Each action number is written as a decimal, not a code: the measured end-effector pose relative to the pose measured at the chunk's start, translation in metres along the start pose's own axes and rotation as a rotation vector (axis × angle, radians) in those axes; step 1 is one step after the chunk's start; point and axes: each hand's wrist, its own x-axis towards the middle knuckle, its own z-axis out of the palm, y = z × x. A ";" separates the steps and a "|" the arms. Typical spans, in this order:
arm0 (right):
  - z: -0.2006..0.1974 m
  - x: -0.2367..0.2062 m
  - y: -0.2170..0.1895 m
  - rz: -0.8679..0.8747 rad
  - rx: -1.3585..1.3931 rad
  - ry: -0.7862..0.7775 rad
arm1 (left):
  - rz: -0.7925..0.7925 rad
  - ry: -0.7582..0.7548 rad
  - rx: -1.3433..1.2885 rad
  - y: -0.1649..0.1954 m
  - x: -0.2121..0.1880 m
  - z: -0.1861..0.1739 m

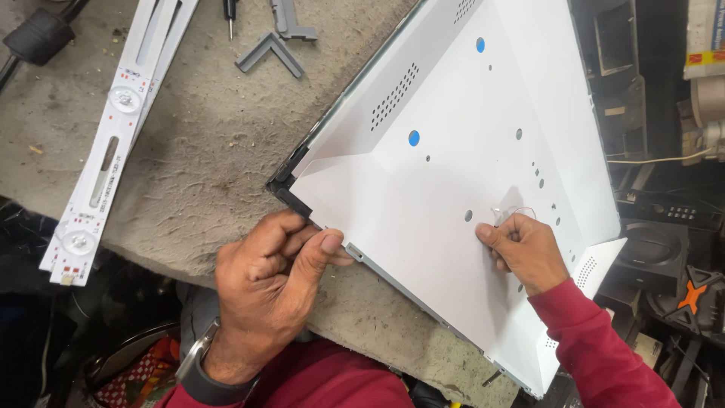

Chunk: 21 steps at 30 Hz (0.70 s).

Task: The person assembles an LED light panel by hand. They thread wires through holes in the white backplate, then attach and secure the metal frame and corner pieces around the perimeter. The person repeatedly checks alignment and presses components into place.

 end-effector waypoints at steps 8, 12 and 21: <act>0.007 0.012 0.016 -0.006 0.080 0.087 | -0.123 0.027 0.147 -0.003 0.015 0.006; 0.009 0.020 0.009 0.020 0.095 0.074 | -0.082 0.059 0.147 -0.006 0.021 0.009; 0.007 0.013 0.006 -0.011 0.095 0.050 | -0.162 0.060 0.239 -0.002 0.017 0.011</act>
